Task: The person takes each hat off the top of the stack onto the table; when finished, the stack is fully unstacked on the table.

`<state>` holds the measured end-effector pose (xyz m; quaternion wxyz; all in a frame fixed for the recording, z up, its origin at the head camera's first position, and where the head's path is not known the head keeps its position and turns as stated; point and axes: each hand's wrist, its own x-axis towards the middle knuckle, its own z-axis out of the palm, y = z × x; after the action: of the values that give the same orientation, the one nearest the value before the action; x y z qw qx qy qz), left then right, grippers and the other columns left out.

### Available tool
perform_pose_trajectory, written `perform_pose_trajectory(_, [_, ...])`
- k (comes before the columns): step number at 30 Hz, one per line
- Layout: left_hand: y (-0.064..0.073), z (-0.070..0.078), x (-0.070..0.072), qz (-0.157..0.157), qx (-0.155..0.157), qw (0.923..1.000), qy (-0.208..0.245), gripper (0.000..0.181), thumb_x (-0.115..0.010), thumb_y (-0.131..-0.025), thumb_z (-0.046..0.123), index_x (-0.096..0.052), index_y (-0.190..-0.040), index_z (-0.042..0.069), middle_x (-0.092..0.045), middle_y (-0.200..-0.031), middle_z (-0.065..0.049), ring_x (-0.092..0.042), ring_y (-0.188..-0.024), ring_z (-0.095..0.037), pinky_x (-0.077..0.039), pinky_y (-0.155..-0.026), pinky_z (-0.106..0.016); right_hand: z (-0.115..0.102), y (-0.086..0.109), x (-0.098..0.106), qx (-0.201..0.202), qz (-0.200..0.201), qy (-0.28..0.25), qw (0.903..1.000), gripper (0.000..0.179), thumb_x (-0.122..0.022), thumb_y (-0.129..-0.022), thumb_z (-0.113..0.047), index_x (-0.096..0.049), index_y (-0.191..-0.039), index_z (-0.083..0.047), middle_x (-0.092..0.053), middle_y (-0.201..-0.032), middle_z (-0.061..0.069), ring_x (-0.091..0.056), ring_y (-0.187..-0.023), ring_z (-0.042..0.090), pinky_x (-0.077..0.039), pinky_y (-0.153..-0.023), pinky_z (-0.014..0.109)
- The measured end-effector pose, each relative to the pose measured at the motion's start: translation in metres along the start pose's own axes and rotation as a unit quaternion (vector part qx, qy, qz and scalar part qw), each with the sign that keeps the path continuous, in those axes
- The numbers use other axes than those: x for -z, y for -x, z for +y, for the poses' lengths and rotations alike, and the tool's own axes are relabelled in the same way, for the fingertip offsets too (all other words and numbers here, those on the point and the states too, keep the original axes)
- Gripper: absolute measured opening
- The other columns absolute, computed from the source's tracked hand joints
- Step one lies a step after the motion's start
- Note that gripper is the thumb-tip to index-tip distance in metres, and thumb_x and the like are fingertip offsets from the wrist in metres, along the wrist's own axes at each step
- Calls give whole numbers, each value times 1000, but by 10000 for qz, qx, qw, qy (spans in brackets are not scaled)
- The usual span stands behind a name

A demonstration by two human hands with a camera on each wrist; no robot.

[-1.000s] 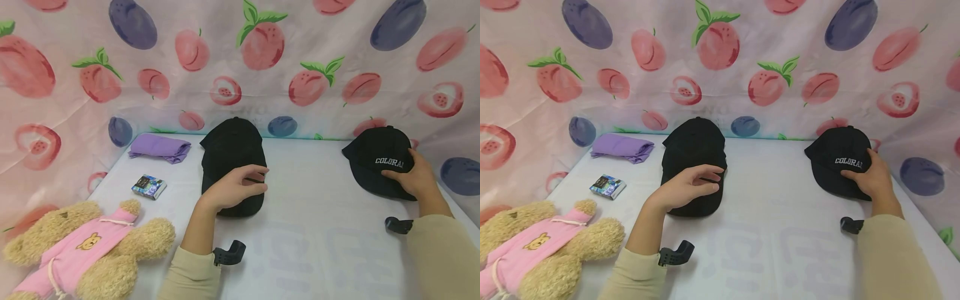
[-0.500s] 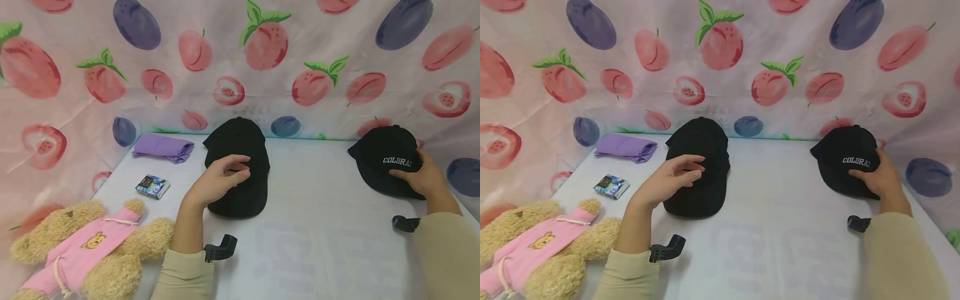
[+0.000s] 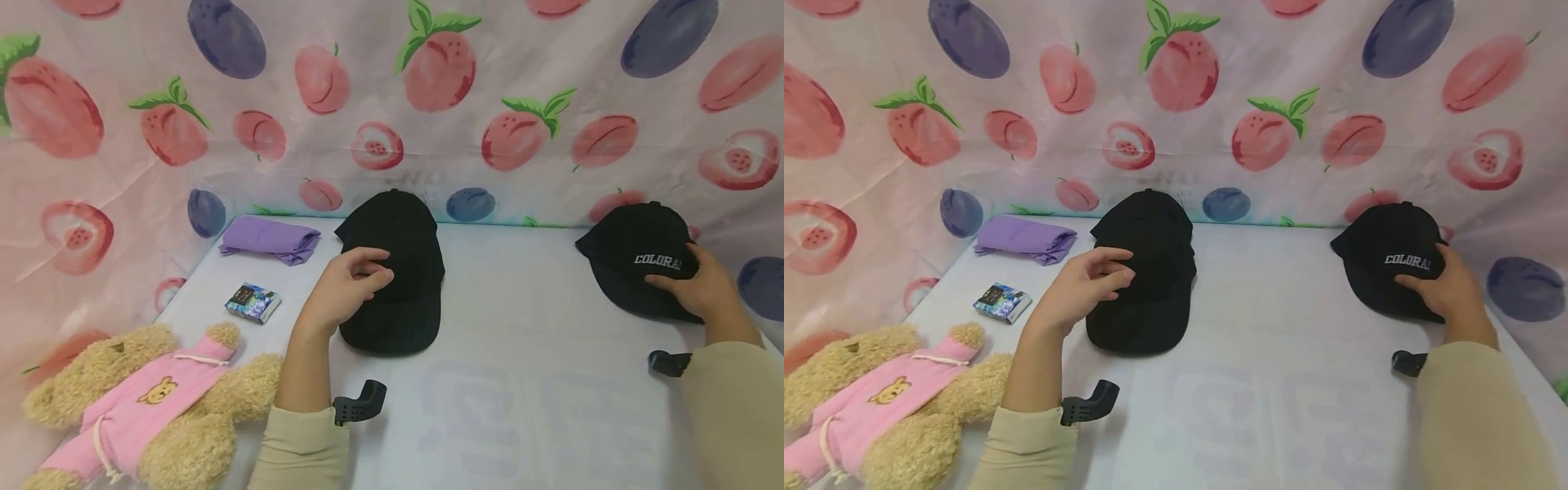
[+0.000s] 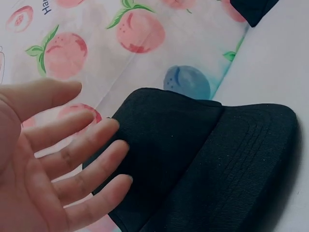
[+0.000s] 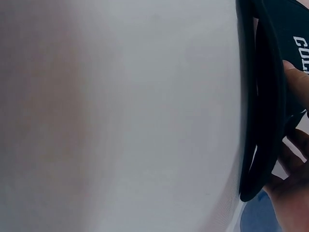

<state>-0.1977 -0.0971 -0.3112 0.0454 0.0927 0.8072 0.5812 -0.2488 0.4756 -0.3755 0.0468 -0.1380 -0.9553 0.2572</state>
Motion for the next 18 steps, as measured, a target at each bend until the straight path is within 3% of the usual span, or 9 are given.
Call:
perform_pose_trajectory(3, [0, -1, 2, 416, 67, 9991, 93, 46, -71, -96, 16, -60, -141, 10, -73, -110, -14, -67, -99, -25, -54, -83, -33, -1, -2, 0, -23, 22, 77, 10000, 102, -63, -100, -44, 0, -160, 8, -6, -161, 42, -10, -149, 62, -10, -121, 72])
perform_pose_trajectory(6, [-1, -1, 2, 791, 158, 9965, 239, 56, -73, -94, 15, -55, -147, 15, -72, -112, -14, -67, -101, -26, -54, -88, -36, 1, -4, -1, -82, -19, 100, 9999, 103, -63, -99, -46, 0, -160, 9, -7, -161, 42, -10, -149, 63, -11, -121, 71])
perform_pose_trajectory(13, [-2, -1, 2, 1262, 506, 9901, 360, 74, -75, -93, 18, -40, -158, 25, -56, -140, -11, -57, -125, -29, -50, -105, -49, 2, -6, -2, -280, -46, 275, 9992, 103, -61, -100, -51, -2, -160, 9, -8, -161, 42, -11, -149, 61, -12, -121, 70])
perform_pose_trajectory(18, [-4, -2, 0, 1461, 666, 9867, 246, 81, -75, -93, 22, -33, -161, 25, -41, -157, -11, -44, -140, -32, -43, -114, -52, -4, -4, 0, -466, 67, 504, 9976, 99, -59, -101, -47, -4, -160, 9, -10, -161, 42, -12, -151, 59, -13, -123, 67])
